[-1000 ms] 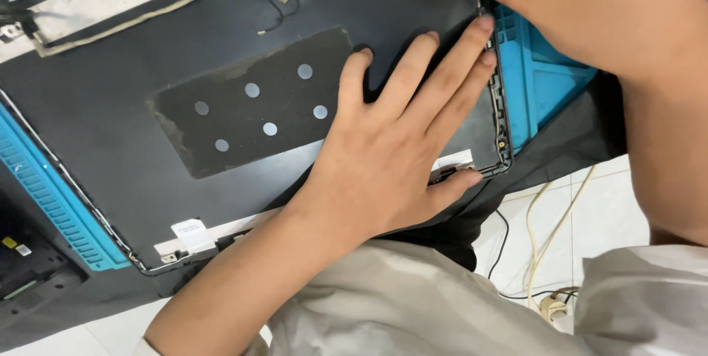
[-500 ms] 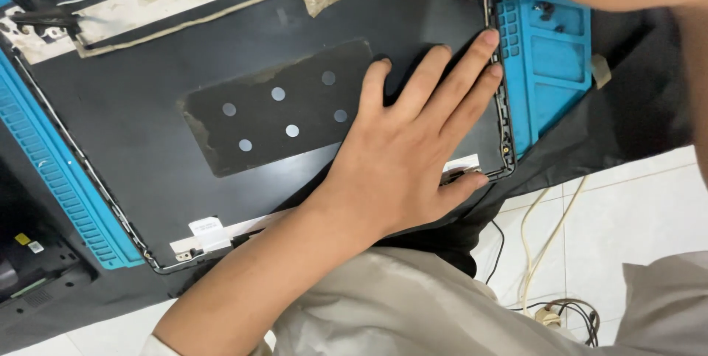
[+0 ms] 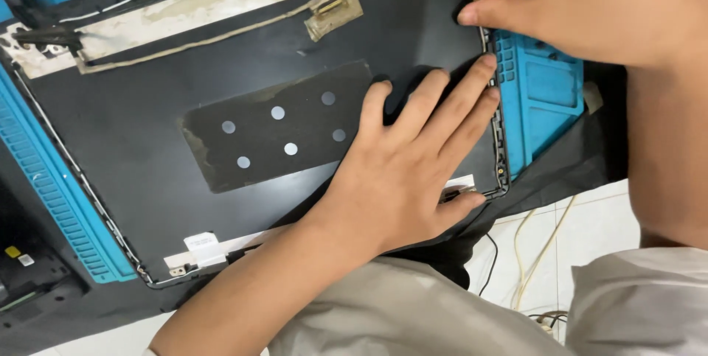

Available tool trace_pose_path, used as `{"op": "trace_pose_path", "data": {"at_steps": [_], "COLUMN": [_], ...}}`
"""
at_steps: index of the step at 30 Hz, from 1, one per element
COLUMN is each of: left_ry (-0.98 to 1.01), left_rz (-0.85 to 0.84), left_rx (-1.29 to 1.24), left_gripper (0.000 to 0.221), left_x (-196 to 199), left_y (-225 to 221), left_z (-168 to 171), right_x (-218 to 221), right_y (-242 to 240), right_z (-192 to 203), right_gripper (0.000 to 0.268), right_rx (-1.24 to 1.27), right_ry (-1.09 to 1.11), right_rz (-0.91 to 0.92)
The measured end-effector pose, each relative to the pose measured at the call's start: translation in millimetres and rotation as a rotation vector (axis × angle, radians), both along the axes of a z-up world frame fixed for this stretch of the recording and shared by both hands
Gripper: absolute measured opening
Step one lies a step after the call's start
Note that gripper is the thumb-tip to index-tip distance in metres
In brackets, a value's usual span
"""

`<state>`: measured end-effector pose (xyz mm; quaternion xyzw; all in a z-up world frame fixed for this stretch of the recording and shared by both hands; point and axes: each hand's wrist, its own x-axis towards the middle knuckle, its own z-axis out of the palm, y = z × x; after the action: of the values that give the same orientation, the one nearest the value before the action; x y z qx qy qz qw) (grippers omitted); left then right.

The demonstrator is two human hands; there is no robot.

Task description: Routing thin display or antenna wires into the plastic guides along the edge of a laptop screen lid.

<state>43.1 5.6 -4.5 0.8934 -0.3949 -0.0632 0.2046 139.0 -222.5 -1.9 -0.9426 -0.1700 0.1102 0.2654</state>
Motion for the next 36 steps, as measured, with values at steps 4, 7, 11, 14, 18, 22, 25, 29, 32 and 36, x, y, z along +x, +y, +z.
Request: {"op": "trace_pose_path", "data": {"at_steps": [4, 7, 11, 14, 18, 22, 25, 29, 32, 36], "left_ry": [0.011, -0.006, -0.05, -0.047, -0.048, -0.086, -0.055, -0.134, -0.075, -0.101], "left_rz": [0.018, 0.026, 0.029, 0.011, -0.028, -0.039, -0.101, -0.039, -0.08, -0.031], "left_rx": [-0.006, 0.009, 0.034, 0.074, 0.131, 0.381, 0.484, 0.438, 0.403, 0.344], "left_gripper": [0.085, 0.086, 0.085, 0.088, 0.091, 0.09, 0.09, 0.093, 0.092, 0.089], "left_x": [1.3, 0.4, -1.5, -1.1, -2.2, -10.8, -12.8, -18.9, -5.9, -1.5], "left_y": [0.5, -0.4, -1.8, -3.1, -1.1, -3.5, -2.2, -4.0, -11.4, -15.7], "left_z": [1.6, 1.3, 5.1, 9.8, 17.9, 36.8, 51.2, 44.2, 42.6, 31.4], "right_x": [-1.6, -4.4, -5.0, -5.6, -5.0, -6.9, -8.4, -10.6, -12.8, -13.1], "right_y": [-10.2, -3.0, -9.8, -10.2, -5.3, -1.7, -17.2, -12.7, -11.4, -12.3], "right_z": [-8.8, -1.9, -7.1, -5.7, -1.2, -0.7, -18.3, -13.9, -13.7, -15.9], "right_gripper": [0.024, 0.025, 0.028, 0.025, 0.026, 0.026, 0.023, 0.026, 0.025, 0.019], "right_rx": [-0.005, 0.005, -0.002, 0.054, 0.068, 0.066, 0.015, 0.001, -0.048, 0.055], "right_ry": [-0.071, -0.021, 0.017, -0.044, 0.023, 0.014, -0.183, -0.172, -0.227, -0.179], "right_rz": [0.035, -0.069, -0.113, -0.025, -0.067, -0.073, 0.097, 0.078, 0.07, 0.07]}}
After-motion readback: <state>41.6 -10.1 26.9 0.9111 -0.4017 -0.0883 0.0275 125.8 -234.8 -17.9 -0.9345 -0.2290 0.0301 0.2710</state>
